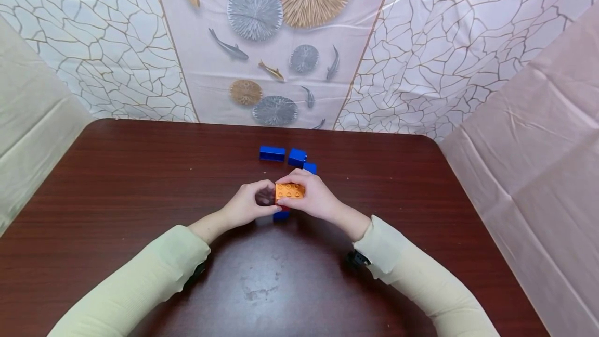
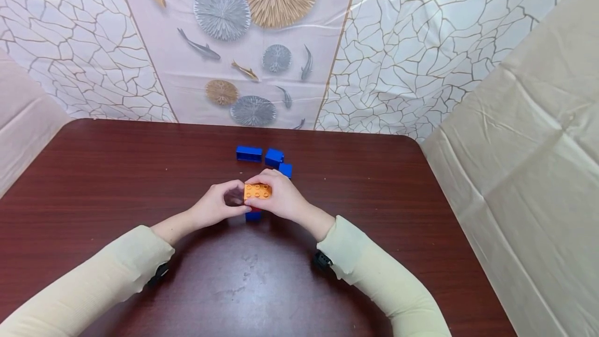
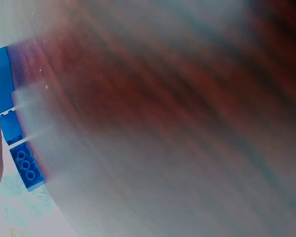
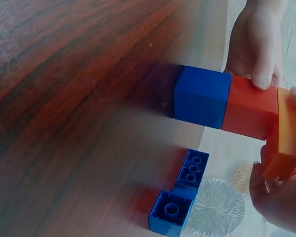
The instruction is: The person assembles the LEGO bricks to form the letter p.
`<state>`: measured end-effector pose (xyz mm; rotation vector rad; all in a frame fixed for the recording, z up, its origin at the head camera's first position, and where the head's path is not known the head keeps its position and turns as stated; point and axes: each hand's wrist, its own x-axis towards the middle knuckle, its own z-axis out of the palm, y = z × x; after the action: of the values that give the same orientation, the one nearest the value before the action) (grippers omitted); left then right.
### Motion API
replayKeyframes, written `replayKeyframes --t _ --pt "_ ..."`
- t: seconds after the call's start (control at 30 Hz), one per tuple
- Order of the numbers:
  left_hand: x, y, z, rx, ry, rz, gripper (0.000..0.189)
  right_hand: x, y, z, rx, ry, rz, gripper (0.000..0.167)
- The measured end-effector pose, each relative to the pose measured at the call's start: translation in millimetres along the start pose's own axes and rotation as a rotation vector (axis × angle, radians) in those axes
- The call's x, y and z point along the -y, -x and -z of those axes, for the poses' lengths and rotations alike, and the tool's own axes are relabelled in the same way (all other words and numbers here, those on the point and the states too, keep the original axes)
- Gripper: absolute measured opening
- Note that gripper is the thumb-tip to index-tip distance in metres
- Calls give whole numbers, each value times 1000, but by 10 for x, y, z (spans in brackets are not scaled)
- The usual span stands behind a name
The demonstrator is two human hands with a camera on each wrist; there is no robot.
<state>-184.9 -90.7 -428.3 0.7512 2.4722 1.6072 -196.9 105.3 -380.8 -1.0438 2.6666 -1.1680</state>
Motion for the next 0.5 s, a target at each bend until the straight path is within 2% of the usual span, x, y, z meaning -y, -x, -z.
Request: replayKeyframes --t 0.3,0.5 --pt "4 4 6 -13 22 -9 27 23 -18 27 30 53 25 33" --pt "9 -3 -3 3 -9 18 28 -43 30 88 85 26 -19 44"
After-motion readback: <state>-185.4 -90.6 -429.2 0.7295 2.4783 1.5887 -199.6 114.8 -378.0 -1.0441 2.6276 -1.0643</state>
